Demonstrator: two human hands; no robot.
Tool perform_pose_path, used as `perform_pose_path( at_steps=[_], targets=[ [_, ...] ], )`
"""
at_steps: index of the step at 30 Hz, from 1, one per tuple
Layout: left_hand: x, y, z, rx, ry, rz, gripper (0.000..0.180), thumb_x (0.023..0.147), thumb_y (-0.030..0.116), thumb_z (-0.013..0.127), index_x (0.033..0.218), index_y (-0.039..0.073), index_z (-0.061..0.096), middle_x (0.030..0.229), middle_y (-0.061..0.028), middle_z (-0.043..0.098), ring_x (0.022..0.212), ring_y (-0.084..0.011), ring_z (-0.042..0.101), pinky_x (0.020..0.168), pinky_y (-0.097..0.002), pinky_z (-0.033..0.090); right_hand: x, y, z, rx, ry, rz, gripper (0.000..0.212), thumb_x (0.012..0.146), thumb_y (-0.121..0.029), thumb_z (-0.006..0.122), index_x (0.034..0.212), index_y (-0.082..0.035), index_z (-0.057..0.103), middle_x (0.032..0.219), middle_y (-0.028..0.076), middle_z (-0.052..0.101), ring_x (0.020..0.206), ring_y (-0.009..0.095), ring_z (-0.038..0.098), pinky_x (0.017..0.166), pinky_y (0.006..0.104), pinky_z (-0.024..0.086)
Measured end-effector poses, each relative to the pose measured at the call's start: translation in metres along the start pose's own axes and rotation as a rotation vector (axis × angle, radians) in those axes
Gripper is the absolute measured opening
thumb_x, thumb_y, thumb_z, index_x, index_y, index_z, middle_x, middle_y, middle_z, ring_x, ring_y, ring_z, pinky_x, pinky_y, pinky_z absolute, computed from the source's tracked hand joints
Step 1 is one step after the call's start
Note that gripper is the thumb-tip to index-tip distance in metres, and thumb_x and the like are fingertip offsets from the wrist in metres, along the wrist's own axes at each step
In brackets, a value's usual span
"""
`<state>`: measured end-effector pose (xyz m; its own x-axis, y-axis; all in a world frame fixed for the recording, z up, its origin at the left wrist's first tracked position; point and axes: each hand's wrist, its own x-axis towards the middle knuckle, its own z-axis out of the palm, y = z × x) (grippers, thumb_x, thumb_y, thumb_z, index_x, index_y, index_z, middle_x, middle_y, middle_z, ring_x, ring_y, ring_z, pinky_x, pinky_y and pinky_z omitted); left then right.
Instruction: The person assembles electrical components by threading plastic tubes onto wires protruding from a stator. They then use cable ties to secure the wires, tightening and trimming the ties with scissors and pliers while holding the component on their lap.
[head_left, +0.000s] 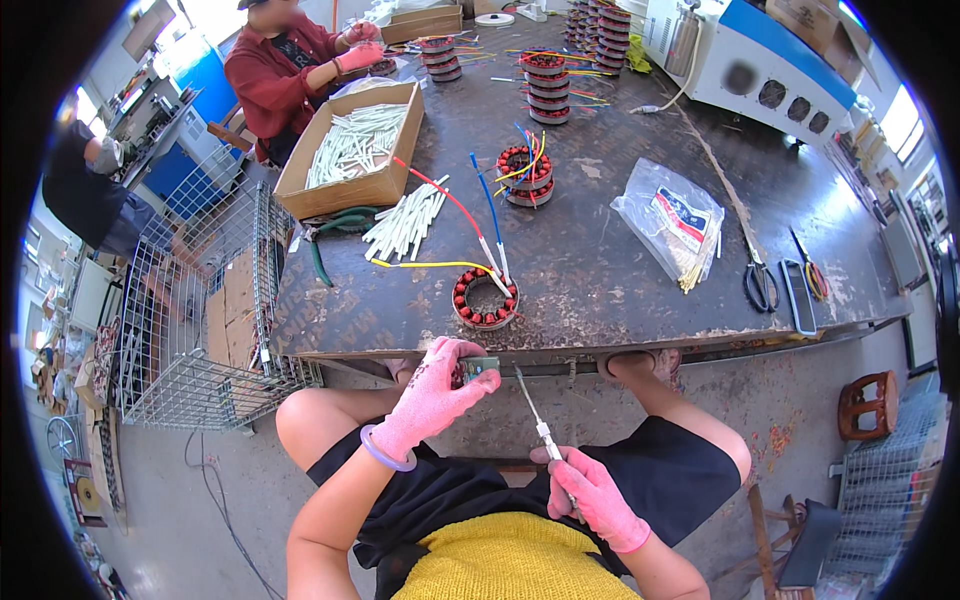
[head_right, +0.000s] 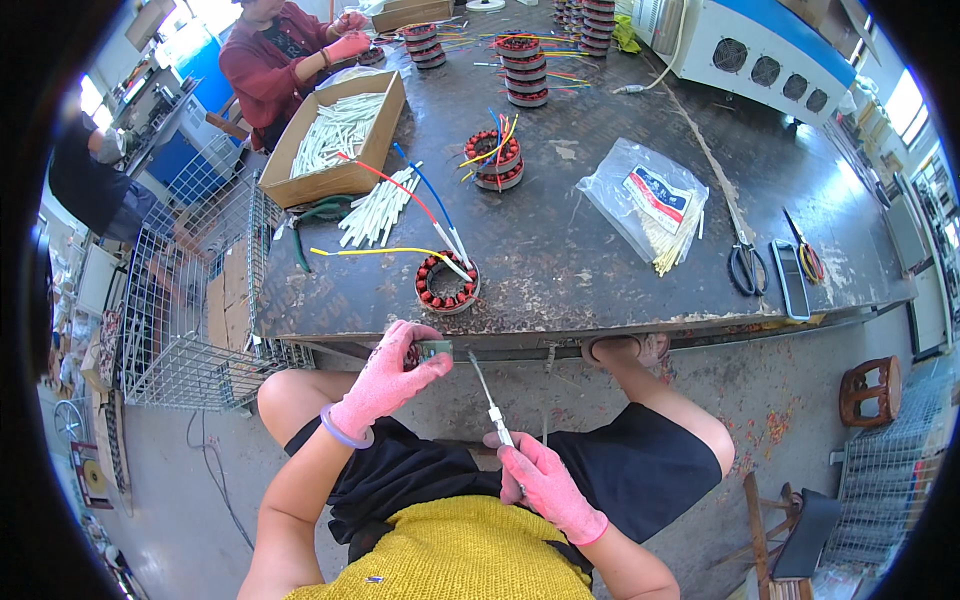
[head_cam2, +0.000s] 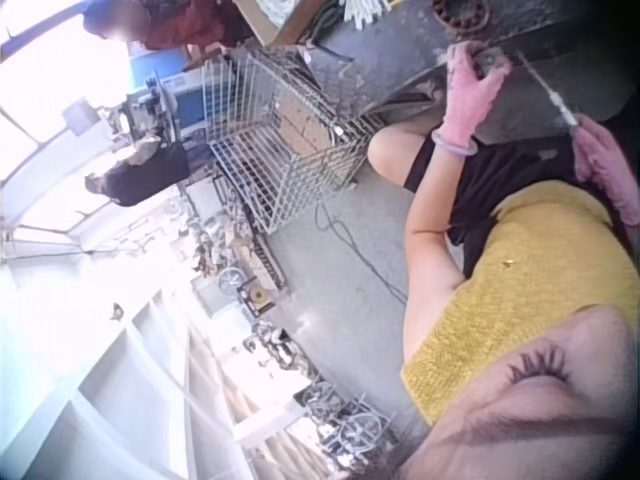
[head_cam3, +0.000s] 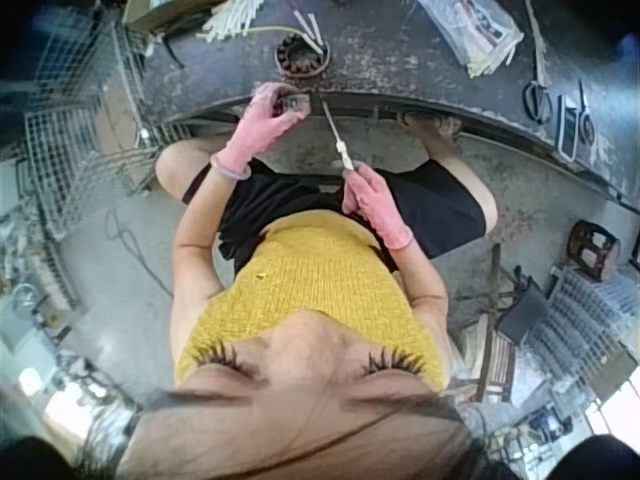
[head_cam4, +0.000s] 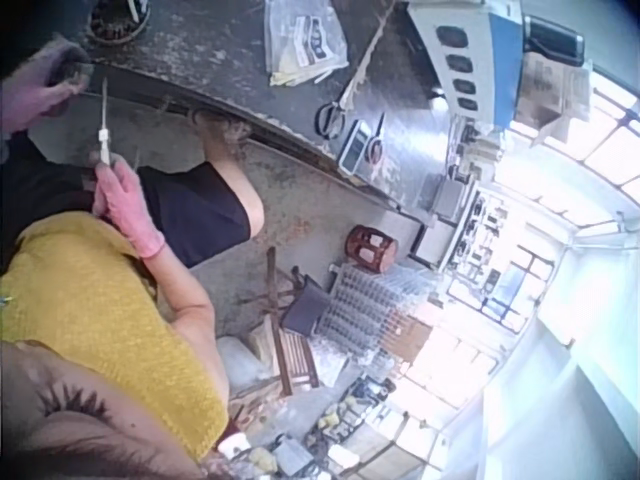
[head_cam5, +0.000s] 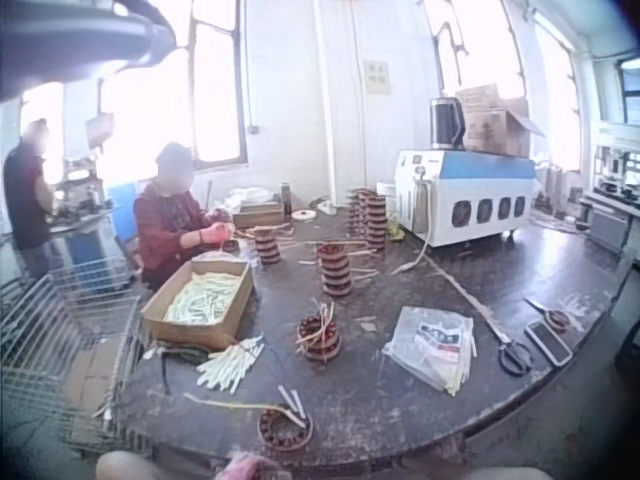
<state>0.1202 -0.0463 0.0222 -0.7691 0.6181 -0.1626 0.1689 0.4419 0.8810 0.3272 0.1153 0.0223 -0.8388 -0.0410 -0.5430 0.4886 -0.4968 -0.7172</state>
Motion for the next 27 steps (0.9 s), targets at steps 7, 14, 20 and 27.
perform_pose_path(
  at_steps=[7, 14, 20, 27],
  targets=[
    [-0.0013, -0.0024, 0.0000, 0.042, 0.029, 0.055, 0.043, 0.084, 0.029, 0.076, 0.112, 0.001, 0.060, 0.099, -0.0059, 0.049, 0.080, -0.0126, 0.048, 0.072, -0.0279, 0.044, 0.0023, 0.0012, 0.0018, -0.004, -0.012, 0.018, 0.035, 0.104, -0.026, 0.049, 0.129, -0.002, 0.053, 0.064, -0.004, 0.050, 0.058, 0.005, 0.049, 0.056, 0.0206, 0.040],
    [-0.0002, -0.0022, 0.0009, 0.128, 0.091, 0.118, 0.044, 0.080, 0.030, 0.078, 0.109, 0.001, 0.062, 0.097, -0.0064, 0.051, 0.083, -0.0147, 0.050, 0.072, -0.0281, 0.044, 0.0027, 0.0057, -0.0001, -0.001, -0.027, 0.003, 0.036, 0.104, -0.028, 0.049, 0.129, -0.002, 0.053, 0.064, -0.004, 0.050, 0.059, 0.005, 0.049, 0.056, 0.0205, 0.040],
    [-0.0004, -0.0027, 0.0031, 0.070, 0.096, 0.116, 0.043, 0.081, 0.028, 0.078, 0.111, 0.001, 0.062, 0.099, -0.0074, 0.052, 0.087, -0.0160, 0.053, 0.076, -0.0289, 0.046, 0.0016, 0.0040, 0.0029, 0.009, -0.023, 0.010, 0.038, 0.104, -0.029, 0.050, 0.130, -0.002, 0.053, 0.065, -0.004, 0.050, 0.059, 0.005, 0.049, 0.056, 0.0204, 0.040],
    [0.0001, -0.0008, 0.0030, 0.059, 0.126, 0.072, 0.046, 0.076, 0.028, 0.081, 0.108, 0.000, 0.062, 0.100, -0.0078, 0.052, 0.087, -0.0170, 0.054, 0.077, -0.0306, 0.047, 0.0025, 0.0064, 0.0030, 0.006, 0.015, -0.021, 0.036, 0.103, -0.027, 0.049, 0.127, -0.001, 0.055, 0.062, -0.005, 0.052, 0.054, 0.005, 0.051, 0.050, 0.0188, 0.035]
  ],
)
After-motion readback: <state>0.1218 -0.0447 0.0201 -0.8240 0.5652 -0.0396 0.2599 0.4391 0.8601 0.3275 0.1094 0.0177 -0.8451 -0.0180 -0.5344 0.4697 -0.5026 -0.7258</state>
